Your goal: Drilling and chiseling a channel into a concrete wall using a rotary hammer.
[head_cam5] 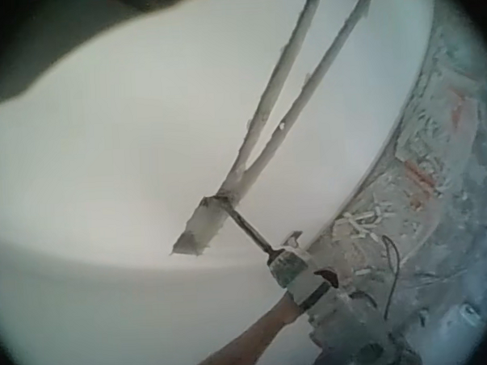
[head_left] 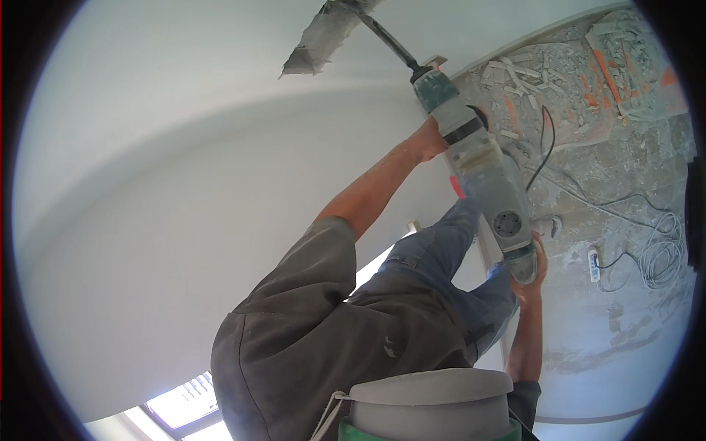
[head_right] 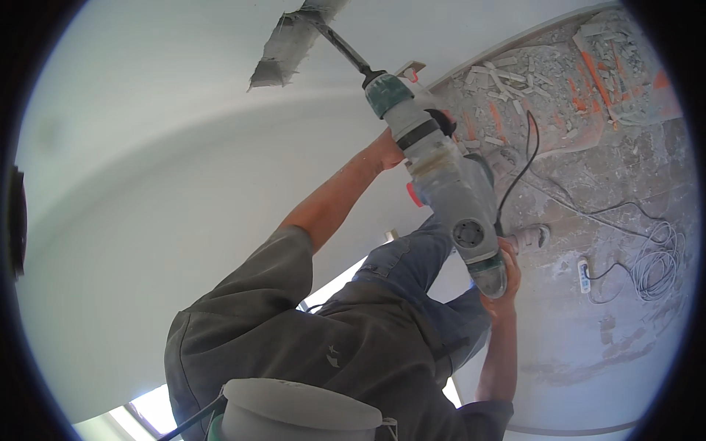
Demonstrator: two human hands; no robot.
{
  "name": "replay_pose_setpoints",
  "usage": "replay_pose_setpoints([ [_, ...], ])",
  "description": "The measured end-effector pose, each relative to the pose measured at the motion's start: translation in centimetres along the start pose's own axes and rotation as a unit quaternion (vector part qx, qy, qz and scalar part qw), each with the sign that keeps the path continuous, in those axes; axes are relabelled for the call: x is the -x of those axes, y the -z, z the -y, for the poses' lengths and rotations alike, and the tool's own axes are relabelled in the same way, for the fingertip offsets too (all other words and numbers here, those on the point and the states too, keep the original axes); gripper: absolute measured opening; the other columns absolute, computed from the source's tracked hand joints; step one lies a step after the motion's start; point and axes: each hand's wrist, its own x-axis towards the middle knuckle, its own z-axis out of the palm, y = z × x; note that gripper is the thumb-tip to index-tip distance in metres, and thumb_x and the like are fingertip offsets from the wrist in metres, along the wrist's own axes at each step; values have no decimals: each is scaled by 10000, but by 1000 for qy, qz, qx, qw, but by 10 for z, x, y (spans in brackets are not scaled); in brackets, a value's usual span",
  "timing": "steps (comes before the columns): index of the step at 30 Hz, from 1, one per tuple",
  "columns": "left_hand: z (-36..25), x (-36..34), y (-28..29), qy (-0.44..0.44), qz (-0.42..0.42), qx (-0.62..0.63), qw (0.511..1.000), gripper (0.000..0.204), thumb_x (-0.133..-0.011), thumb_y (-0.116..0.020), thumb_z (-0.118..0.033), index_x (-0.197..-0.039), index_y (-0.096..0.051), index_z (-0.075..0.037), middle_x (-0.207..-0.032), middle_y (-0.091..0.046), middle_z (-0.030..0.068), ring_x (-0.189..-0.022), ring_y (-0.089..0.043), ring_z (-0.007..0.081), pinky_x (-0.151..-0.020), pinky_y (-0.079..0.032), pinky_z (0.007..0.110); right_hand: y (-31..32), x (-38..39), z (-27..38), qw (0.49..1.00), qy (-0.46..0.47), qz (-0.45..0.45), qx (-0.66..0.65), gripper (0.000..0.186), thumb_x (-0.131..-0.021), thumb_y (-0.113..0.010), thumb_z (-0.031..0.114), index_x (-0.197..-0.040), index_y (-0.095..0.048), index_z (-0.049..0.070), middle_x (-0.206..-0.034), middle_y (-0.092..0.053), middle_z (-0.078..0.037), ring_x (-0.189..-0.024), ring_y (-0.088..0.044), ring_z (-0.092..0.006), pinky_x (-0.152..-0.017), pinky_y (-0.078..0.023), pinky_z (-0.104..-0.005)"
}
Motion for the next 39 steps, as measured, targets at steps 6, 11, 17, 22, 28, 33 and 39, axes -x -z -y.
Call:
replay_pose_setpoints([
  [6,19,17,1,12,-91,53,994,416,-781,-701,8,-1183,-602,-38,-1158,-630,49,-1050,-579,143,-919,-470,297,21,-17,4,994,-88,50,39,380,-712,-666,-17,-1083,-580,-23,-1097,-625,-138,-957,-613,-210,-837,-466,-328],
  [11,9,51,11,66,-134,55,987,485,-769,-684,46,-1238,-571,-9,-1195,-623,65,-1074,-578,150,-939,-465,314,25,15,8,929,-326,128,121,516,-644,-752,21,-1129,-575,13,-1107,-627,-138,-1033,-608,-250,-902,-448,-344],
  [17,-10,72,-31,-34,-86,-62,994,489,-711,-774,-107,-1156,-608,8,-1057,-673,94,-938,-608,130,-860,-479,313,49,35,46,940,-336,-2,-48,591,-653,-734,-16,-1216,-555,-8,-1170,-617,-124,-1040,-605,-221,-927,-452,-359],
  [22,-34,31,-83,37,-29,-217,975,339,-722,-759,-187,-998,-654,-21,-841,-668,62,-767,-595,123,-725,-482,294,58,58,58,913,-312,-94,-244,498,-664,-673,-36,-1142,-543,7,-1047,-588,-103,-997,-567,-243,-932,-431,-411],
  [28,-83,-33,-92,-28,49,-382,922,294,-758,-707,-250,-928,-660,-14,-730,-639,63,-681,-567,111,-647,-478,294,32,23,62,873,-207,-202,-393,436,-656,-649,20,-1060,-492,58,-929,-486,-62,-945,-495,-234,-883,-402,-388],
  [33,-143,-92,-105,-25,62,-429,901,323,-757,-707,-269,-944,-667,-8,-713,-630,57,-663,-560,113,-627,-475,299,30,-25,60,861,-132,-223,-439,450,-673,-640,12,-1091,-480,64,-982,-480,-53,-989,-486,-229,-905,-398,-386],
  [39,-183,-164,-105,-94,-8,-535,840,452,-701,-700,-425,-840,-685,5,-735,-667,138,-722,-659,247,-694,-507,363,46,-109,48,826,-100,-252,-494,441,-717,-595,-49,-1127,-480,66,-1021,-507,-52,-1023,-505,-222,-944,-416,-382],
])
